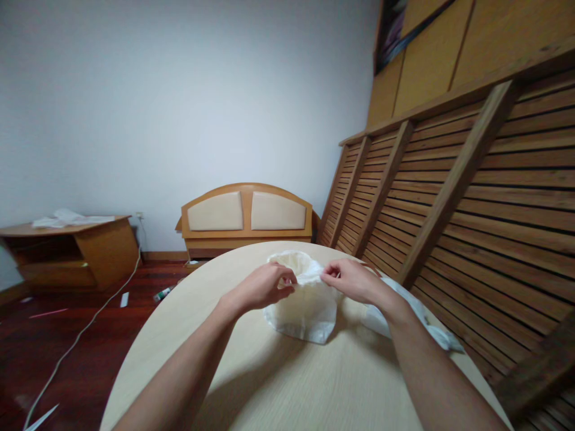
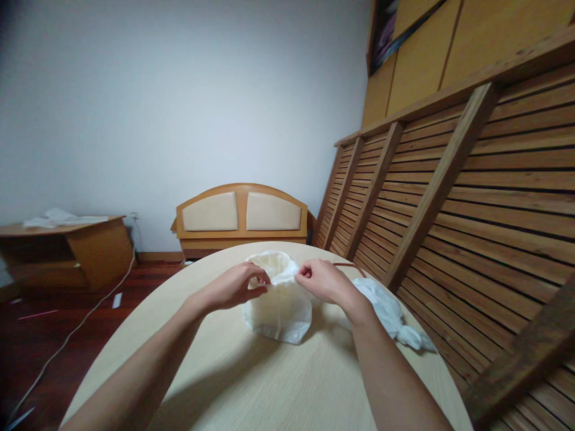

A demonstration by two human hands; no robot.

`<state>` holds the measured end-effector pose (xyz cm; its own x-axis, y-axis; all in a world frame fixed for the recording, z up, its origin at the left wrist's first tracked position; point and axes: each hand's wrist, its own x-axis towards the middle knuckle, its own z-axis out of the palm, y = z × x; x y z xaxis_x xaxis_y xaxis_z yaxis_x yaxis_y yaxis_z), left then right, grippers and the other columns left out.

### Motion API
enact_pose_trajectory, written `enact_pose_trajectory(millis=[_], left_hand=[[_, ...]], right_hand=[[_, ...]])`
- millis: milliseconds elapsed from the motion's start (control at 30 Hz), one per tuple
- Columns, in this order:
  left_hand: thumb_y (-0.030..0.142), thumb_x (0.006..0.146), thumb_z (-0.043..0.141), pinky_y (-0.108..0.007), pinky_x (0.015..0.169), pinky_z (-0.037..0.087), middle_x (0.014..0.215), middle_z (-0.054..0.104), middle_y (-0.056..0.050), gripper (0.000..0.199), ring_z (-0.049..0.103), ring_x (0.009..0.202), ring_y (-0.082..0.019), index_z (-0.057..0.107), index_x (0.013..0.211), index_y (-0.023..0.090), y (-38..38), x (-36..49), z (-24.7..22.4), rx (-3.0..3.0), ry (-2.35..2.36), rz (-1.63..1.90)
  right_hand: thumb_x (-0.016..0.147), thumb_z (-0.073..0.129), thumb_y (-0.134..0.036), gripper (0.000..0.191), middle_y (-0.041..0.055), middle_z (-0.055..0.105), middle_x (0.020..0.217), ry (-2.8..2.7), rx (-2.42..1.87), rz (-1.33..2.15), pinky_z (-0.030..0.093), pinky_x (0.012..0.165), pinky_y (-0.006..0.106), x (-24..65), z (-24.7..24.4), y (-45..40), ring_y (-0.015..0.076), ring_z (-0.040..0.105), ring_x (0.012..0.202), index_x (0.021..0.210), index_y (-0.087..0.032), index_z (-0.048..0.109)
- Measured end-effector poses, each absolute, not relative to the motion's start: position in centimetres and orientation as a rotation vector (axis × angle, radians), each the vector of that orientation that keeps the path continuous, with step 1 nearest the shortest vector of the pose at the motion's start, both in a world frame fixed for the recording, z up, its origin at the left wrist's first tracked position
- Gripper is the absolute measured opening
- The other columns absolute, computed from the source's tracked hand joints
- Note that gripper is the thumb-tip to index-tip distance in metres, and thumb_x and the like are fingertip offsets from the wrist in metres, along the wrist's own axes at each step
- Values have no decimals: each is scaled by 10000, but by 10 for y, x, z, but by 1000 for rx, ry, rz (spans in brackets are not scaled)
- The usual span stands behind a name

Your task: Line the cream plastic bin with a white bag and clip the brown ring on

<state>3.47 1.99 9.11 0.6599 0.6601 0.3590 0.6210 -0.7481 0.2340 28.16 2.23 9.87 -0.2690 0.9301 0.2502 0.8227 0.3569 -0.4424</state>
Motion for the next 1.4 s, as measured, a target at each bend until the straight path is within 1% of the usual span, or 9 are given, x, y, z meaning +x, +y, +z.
enact_pose_trajectory(millis=[267,500,600,800,933,1033,1167,1267,1400], left_hand=[[209,815,726,-286,799,471,844,739,-50,130,649,823,-189,769,933,177,1,44,101,2851,864,471],[126,785,729,-287,818,451,809,750,-37,133,635,831,-184,786,881,198,-6,47,104,2936,748,396],[127,794,721,-281,823,442,772,740,-26,126,618,831,-179,791,860,208,-9,48,107,2970,712,363],[101,776,721,-285,832,422,726,724,-5,138,605,793,-169,784,827,211,-13,53,106,3025,676,324],[107,779,722,-297,859,411,740,727,1,124,609,775,-162,774,816,213,-13,55,105,3045,654,305],[121,804,707,-301,859,414,736,728,-8,110,619,788,-170,771,798,210,-12,56,104,3054,653,289],[160,786,752,-309,880,425,822,749,-19,92,637,890,-196,773,853,220,-11,55,103,3018,672,340],[275,774,781,-313,873,454,901,745,-42,148,645,915,-208,760,899,200,-11,54,104,2973,697,436],[329,907,617,-347,952,449,1024,736,-61,193,629,968,-202,741,957,189,-10,55,102,2994,763,659]], right_hand=[[854,546,-388,302,79,765,899,-2006,-1528,284,462,733,287,288,101,27,229,686,837,863,-162,746],[831,539,-424,328,41,691,710,-2072,-1529,418,402,575,255,298,97,28,178,602,663,725,-144,675],[851,510,-412,330,33,667,689,-2078,-1466,412,383,559,251,302,97,31,164,577,640,700,-151,642],[894,505,-339,240,79,707,827,-1906,-1475,193,430,693,277,294,96,36,194,632,770,818,-151,636],[922,508,-384,277,97,724,942,-1921,-1437,293,464,721,271,288,95,33,194,659,837,963,-146,643],[875,606,-379,308,88,734,1023,-2065,-1375,303,474,766,274,289,94,29,199,665,883,1078,-157,668],[848,614,-251,203,68,757,985,-2142,-1398,217,457,774,276,290,97,26,212,672,877,987,-166,735],[854,594,-226,206,60,768,974,-2109,-1425,177,448,755,265,288,100,23,208,682,867,973,-173,753],[862,592,-243,217,73,773,965,-2128,-1441,153,446,749,267,281,102,19,219,687,889,969,-177,768]])
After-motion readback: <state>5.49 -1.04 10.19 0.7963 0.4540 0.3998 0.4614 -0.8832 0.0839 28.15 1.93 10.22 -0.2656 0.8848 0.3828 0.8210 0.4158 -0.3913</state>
